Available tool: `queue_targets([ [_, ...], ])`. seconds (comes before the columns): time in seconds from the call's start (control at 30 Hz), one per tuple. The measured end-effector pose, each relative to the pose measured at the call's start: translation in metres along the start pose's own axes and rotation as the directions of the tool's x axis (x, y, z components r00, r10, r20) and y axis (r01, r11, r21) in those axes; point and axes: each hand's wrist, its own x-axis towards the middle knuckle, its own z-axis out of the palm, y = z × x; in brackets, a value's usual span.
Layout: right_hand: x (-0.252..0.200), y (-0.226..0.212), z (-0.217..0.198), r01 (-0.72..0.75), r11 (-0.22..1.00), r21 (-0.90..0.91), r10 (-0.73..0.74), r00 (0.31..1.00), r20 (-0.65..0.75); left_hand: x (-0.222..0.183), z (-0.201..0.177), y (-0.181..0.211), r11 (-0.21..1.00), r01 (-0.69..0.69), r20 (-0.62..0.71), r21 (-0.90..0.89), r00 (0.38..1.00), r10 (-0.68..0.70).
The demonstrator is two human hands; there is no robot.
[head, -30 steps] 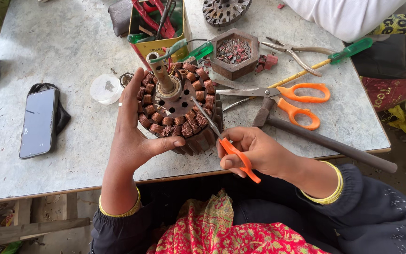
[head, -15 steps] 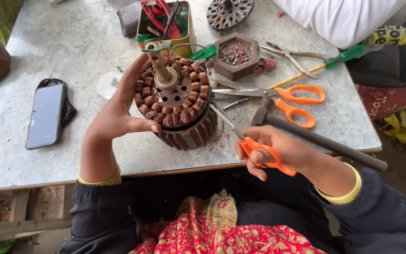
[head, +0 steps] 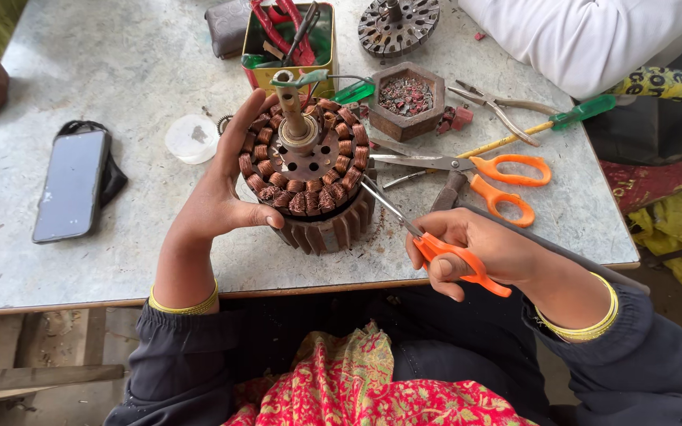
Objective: The person uses orange-handled scissors and a hammer to cut and adjust copper windings on a motor stator. They repeatedly trim wire ends and tap the stator with the hammer while seated at a workbench.
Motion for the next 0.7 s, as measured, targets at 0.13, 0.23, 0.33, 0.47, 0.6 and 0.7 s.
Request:
queue_targets([
  [0.13,-0.005,-0.006,-0.001,-0.052,0.998,-0.021,0.051,0.998,-0.027,-0.001,0.0,0.003,1.0,-0.003,-0.008,0.0,1.0,0.003],
  [0.23,-0.005,-0.005,0.0,-0.074,0.997,-0.019,0.073,0.996,-0.042,-0.002,0.001,0.004,1.0,0.002,-0.011,-0.03,1.0,-0.002],
  [0.33,-0.001,-0.003,-0.001,-0.083,0.995,-0.056,0.08,0.995,-0.058,-0.003,0.004,0.003,0.999,0.011,-0.027,-0.044,1.0,-0.012],
  [0.47,0.008,-0.006,-0.002,-0.044,0.997,-0.058,0.043,0.999,-0.027,-0.004,0.008,0.004,0.998,0.003,-0.05,-0.055,0.999,-0.005],
  [0.6,0.017,-0.014,-0.004,-0.043,0.998,-0.053,0.045,0.999,0.023,-0.006,0.008,0.005,0.999,-0.007,-0.061,-0.034,0.998,0.005],
  [0.7,0.022,-0.02,-0.007,-0.053,0.999,-0.007,0.053,0.997,0.055,-0.005,0.008,0.003,1.0,-0.015,-0.054,-0.026,0.998,0.014],
])
